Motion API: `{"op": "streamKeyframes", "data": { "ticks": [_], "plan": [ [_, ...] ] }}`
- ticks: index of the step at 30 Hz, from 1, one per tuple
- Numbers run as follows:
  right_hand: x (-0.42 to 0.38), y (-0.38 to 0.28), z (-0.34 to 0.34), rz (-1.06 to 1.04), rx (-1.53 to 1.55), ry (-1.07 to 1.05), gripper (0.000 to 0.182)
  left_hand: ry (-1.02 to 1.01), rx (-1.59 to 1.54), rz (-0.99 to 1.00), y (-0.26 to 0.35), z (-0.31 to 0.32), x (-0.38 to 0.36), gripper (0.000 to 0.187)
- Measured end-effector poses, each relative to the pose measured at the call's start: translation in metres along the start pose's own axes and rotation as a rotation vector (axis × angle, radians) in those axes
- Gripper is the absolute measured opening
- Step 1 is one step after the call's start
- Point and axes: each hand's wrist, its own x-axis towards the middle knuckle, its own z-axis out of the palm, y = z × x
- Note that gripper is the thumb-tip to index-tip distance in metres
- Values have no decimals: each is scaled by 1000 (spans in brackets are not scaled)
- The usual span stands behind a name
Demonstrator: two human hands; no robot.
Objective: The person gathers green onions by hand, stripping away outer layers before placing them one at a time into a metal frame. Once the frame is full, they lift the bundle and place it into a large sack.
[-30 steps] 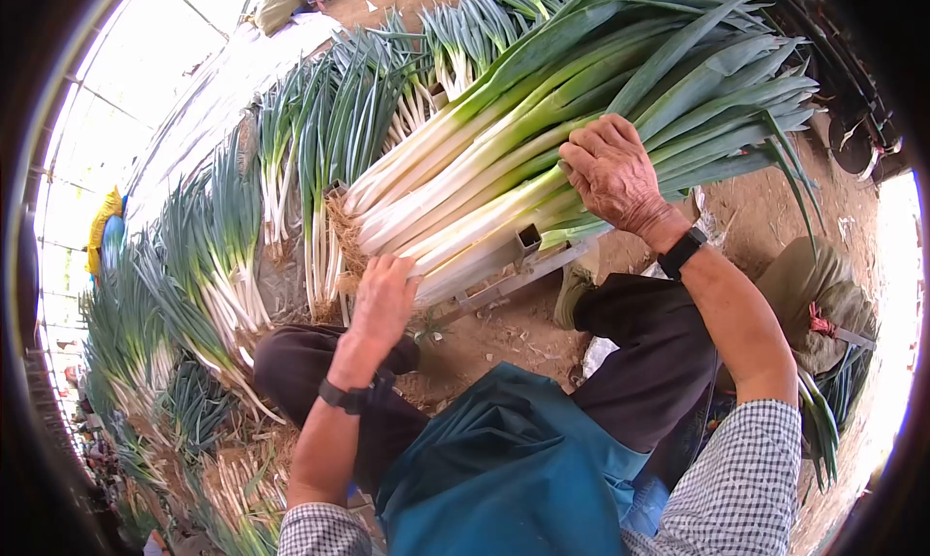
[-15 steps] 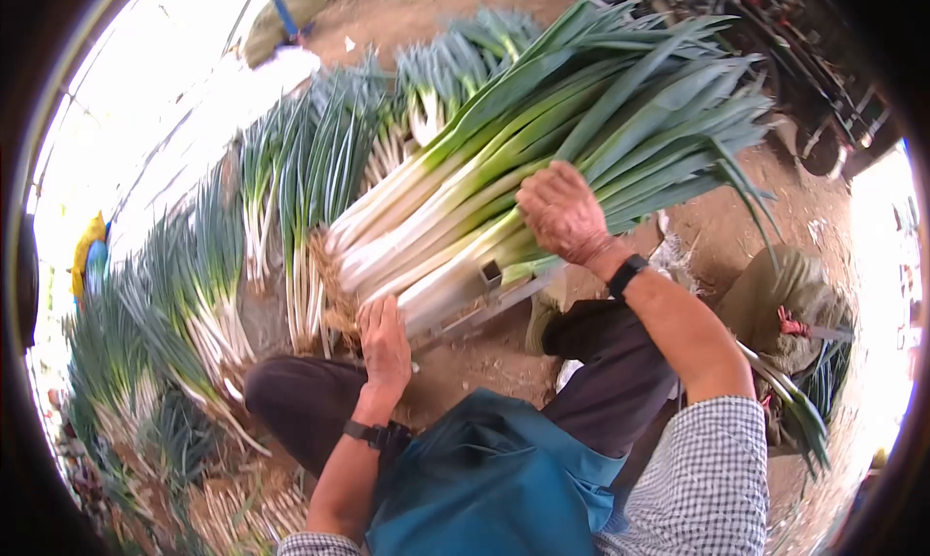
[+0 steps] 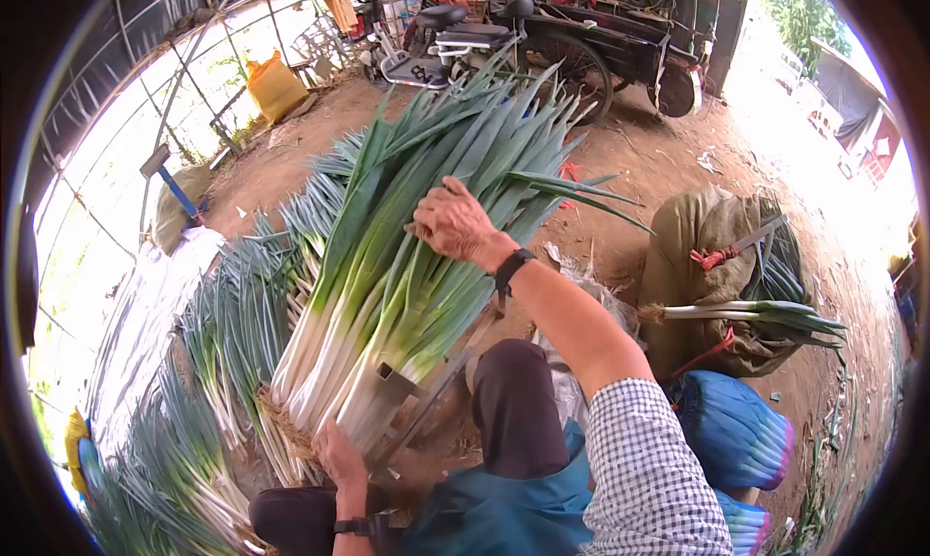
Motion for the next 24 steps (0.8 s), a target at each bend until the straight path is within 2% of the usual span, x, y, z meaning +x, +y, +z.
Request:
{"op": "streamKeyframes", "data": {
  "ticks": [1, 2, 7, 11, 12, 15, 17, 19, 22, 24],
  "plan": [
    [-5, 11, 0, 23, -5, 55, 27, -15, 14, -9, -2, 0, -2, 32],
    [-11, 22, 4, 59, 49, 19, 22, -9, 27, 5, -1, -1, -2, 33],
    [-28, 30, 33, 97, 155, 121, 15, -30, 89, -14, -9, 1, -3, 34],
    [-26, 23, 13, 82, 157, 178, 13, -45, 69, -14, -9, 5, -3, 34],
    [-33, 11, 0, 74, 146, 298, 12, -34, 55, 4, -6, 3, -2, 35],
    [-86, -14, -36, 309, 208, 434, 15, -58, 61, 2, -5, -1, -2, 36],
    [-126, -9, -17, 1012, 412, 649, 22, -71, 61, -3, -4, -3, -1, 36],
    [-161, 48, 0, 1374, 501, 426, 29, -88, 52, -4, -5, -3, -3, 37],
    [-145, 84, -16, 1295, 1190, 293, 27, -92, 22, -23, -7, -2, -2, 39],
    [-128, 99, -24, 1144, 1221, 241, 23, -106, 28, -40, -5, -3, -1, 39]
  ]
}}
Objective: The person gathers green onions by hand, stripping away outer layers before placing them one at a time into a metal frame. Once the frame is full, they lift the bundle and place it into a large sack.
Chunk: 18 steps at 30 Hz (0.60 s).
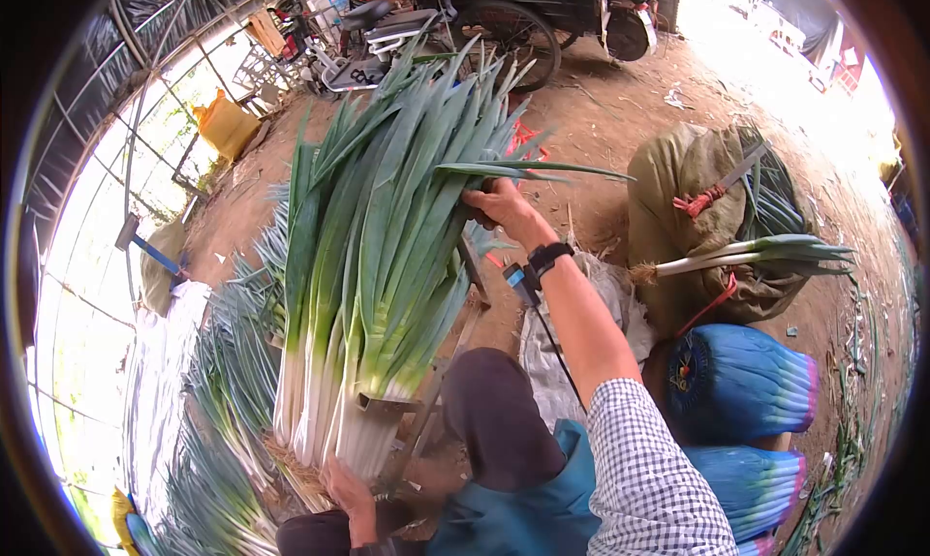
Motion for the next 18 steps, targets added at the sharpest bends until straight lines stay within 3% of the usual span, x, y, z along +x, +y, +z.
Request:
{"op": "streamKeyframes", "data": {
  "ticks": [5, 10, 13, 17, 18],
  "plan": [
    [27, -23, 12, -88, -113, -129, 16, 10, 16, -9, 1, 0, -3, 37],
    [20, -24, -8, 11, -261, -158, 29, -9, 36, -8, 1, 1, 1, 37],
    [8, -9, -6, 79, -13, 19, 32, 4, 19, 7, 4, -2, 0, 38],
    [-2, -20, 13, -176, 135, -17, 26, -7, 28, -17, 5, -3, -2, 41],
    [13, -16, 9, -136, 131, -79, 22, -6, 23, -15, 5, -4, -1, 41]
  ]
}}
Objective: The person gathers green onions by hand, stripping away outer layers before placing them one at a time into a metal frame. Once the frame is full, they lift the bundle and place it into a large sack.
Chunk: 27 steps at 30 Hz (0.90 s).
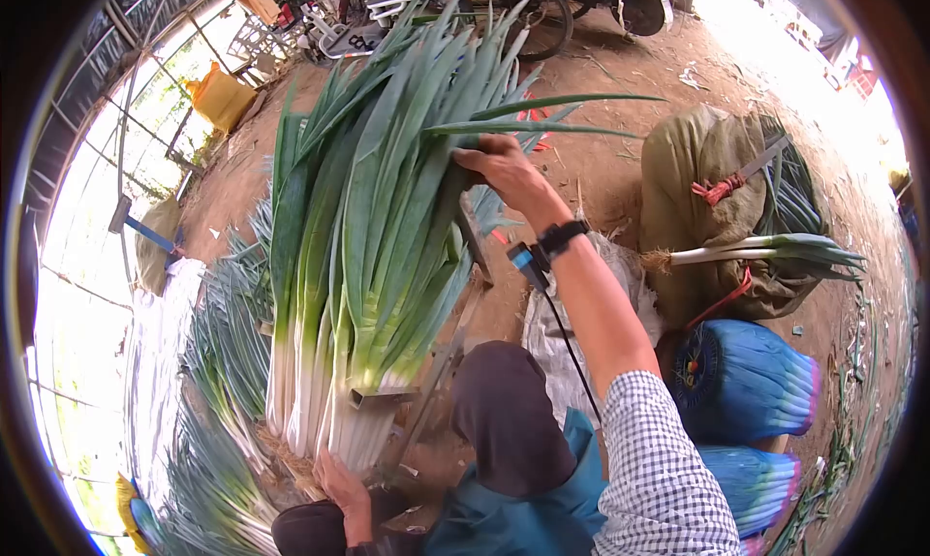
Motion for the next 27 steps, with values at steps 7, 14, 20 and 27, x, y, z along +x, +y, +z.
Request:
{"op": "streamKeyframes", "data": {
  "ticks": [7, 14, 20, 27],
  "plan": [
    [25, 8, -11, 150, 24, -110, 35, 26, 83, 43, -3, -6, 0, 47],
    [20, 13, -15, 173, -6, -115, 40, 47, -1, 368, 179, -44, 96, 81],
    [35, 10, -17, 196, -49, -141, 37, 86, 143, 494, 298, 33, 175, 121],
    [71, 51, -25, 256, 126, -263, 35, 196, 254, 465, 298, 64, 200, 119]
  ]
}}
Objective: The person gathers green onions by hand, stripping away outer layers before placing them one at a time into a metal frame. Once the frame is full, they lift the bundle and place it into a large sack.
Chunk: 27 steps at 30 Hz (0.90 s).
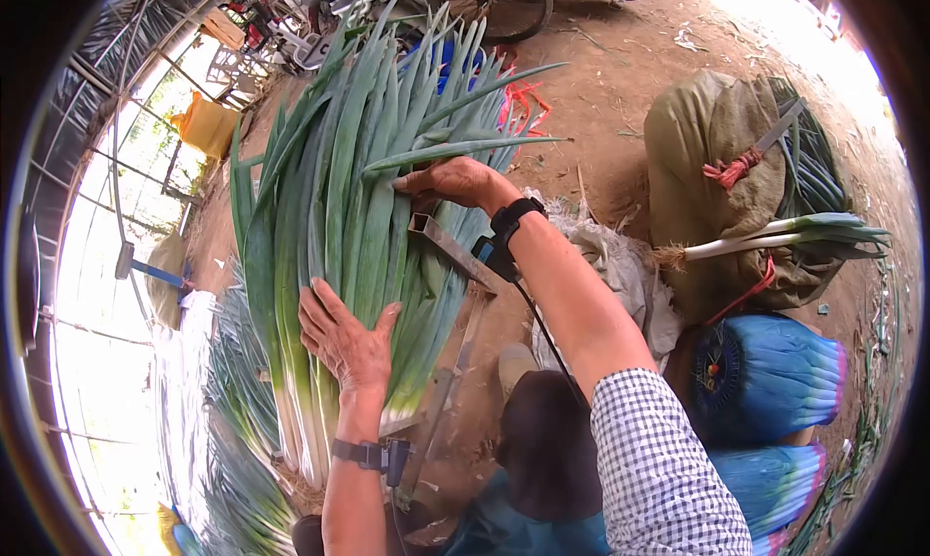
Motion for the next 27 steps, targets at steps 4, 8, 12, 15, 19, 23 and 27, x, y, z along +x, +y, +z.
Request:
{"op": "streamKeyframes", "data": {
  "ticks": [4, 8, 12, 15, 19, 23, 27],
  "plan": [
    [2, 29, -18, -150, -146, 36, 21, -8, 47, 11, 4, 6, -2, 118],
    [-43, 53, -14, -339, 419, 165, 20, 29, 52, 62, 4, 6, -5, 117],
    [-126, 93, 22, -147, -7, 334, 19, 29, 38, 69, 2, 6, -4, 116],
    [-137, 117, 62, -56, 32, 100, 15, -15, 53, 35, 2, 3, 0, 115],
    [-92, 120, 81, -191, 116, 41, 17, -23, 8, 31, -4, 6, 4, 114],
    [-95, 120, 86, -171, 32, 121, 16, -43, -24, 32, -6, 0, 8, 114],
    [-87, 126, 88, -151, -41, 275, 18, -25, 8, 45, -4, 6, 2, 118]
  ]
}}
